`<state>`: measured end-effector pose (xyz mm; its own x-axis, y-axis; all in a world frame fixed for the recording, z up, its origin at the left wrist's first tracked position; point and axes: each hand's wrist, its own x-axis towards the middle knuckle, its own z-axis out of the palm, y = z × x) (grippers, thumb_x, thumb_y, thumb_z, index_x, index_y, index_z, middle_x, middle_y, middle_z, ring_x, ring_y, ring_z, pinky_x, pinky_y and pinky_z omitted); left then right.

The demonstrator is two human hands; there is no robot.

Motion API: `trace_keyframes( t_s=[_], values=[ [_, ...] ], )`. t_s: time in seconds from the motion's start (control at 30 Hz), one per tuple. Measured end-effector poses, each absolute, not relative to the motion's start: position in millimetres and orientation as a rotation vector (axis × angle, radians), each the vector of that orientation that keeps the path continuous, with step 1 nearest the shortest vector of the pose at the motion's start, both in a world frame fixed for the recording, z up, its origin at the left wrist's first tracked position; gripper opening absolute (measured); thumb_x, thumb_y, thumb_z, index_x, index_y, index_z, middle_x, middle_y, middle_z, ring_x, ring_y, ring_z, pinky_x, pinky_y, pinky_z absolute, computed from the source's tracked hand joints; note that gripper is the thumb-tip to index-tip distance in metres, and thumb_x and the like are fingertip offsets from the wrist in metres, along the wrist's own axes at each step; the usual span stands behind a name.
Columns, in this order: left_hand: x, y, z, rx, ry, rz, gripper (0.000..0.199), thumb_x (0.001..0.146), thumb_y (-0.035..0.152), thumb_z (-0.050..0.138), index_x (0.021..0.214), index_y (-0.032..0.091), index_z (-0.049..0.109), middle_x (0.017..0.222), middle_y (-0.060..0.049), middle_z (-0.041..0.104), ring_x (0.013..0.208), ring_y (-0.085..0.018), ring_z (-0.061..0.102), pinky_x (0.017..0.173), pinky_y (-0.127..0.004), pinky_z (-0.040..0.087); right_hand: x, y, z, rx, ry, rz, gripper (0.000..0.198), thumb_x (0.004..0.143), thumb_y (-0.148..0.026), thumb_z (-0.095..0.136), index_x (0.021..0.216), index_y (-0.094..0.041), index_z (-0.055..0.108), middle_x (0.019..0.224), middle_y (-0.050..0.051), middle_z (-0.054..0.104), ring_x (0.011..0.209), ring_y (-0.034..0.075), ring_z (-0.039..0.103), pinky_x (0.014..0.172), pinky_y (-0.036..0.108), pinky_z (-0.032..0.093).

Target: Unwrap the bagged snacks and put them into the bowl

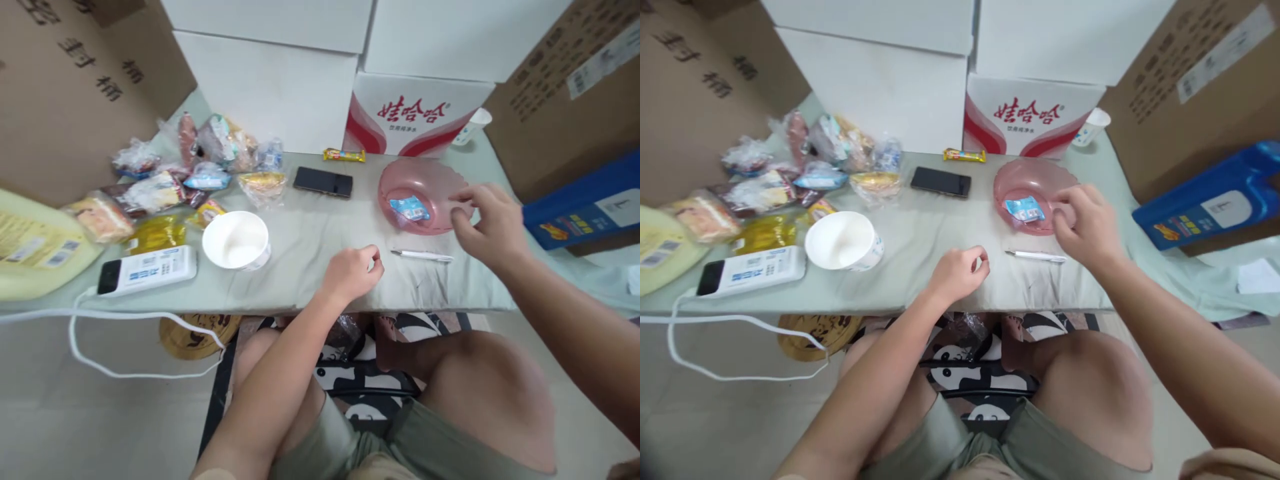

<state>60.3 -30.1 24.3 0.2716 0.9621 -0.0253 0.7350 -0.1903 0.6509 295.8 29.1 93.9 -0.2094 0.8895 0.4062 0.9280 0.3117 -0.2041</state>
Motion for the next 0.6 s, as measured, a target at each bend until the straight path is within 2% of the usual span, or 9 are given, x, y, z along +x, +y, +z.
trace_keyframes(
  t_s=[0.13, 0.23, 0.37, 0.53, 0.6],
  values=[
    [48.3, -29.9, 25.0, 1.978, 1.579, 0.511, 0.024, 0.092, 0.03, 0.052, 0.101, 0.023, 0.073, 0.074, -0.005, 0.071, 0.076, -0.024, 0.07, 0.07, -0.034, 0.048, 198.8, 41.1, 86.7, -1.254, -2.414, 0.074, 0.029, 0.088, -0.025, 0.045, 0.107, -0.021, 0.066, 0.111, 0.014, 0.067, 0.108, 0.029, 0.063, 0.095, 0.043, 0.05],
    [40.4, -29.0, 26.4, 1.986, 1.581, 0.481, 0.025, 0.091, 0.029, 0.053, 0.103, 0.022, 0.073, 0.085, -0.009, 0.076, 0.086, -0.028, 0.072, 0.074, -0.037, 0.052, 130.3, 62.9, 66.3, -1.128, -2.563, 0.198, 0.036, 0.089, -0.023, 0.046, 0.12, -0.018, 0.063, 0.125, 0.015, 0.063, 0.111, 0.03, 0.062, 0.091, 0.043, 0.051],
    [29.2, -26.9, 29.4, 1.929, 1.6, 0.45, 0.03, 0.093, 0.035, 0.052, 0.1, 0.018, 0.075, 0.09, -0.012, 0.077, 0.09, -0.03, 0.073, 0.076, -0.038, 0.055, 53.6, 93.8, 48.2, -1.097, -2.734, 0.208, 0.052, 0.087, -0.023, 0.054, 0.139, -0.016, 0.052, 0.142, 0.017, 0.054, 0.125, 0.034, 0.054, 0.097, 0.047, 0.049],
    [17.2, -20.8, 28.7, 1.825, 1.695, 0.365, 0.034, 0.097, 0.038, 0.048, 0.108, 0.018, 0.074, 0.1, -0.013, 0.077, 0.094, -0.03, 0.074, 0.077, -0.037, 0.057, -9.6, 129.7, 29.8, -1.023, -2.752, 0.117, 0.074, 0.086, -0.06, 0.064, 0.143, -0.019, 0.043, 0.143, 0.019, 0.052, 0.131, 0.041, 0.048, 0.104, 0.061, 0.041],
    [17.6, -18.2, 26.2, 1.857, 1.643, 0.316, 0.035, 0.097, 0.038, 0.048, 0.113, 0.018, 0.073, 0.108, -0.013, 0.077, 0.099, -0.03, 0.073, 0.08, -0.037, 0.057, -24.7, 142.6, 17.0, -1.005, -2.735, 0.106, 0.078, 0.084, -0.066, 0.063, 0.142, -0.018, 0.042, 0.14, 0.02, 0.052, 0.132, 0.043, 0.046, 0.105, 0.066, 0.037]
  ],
)
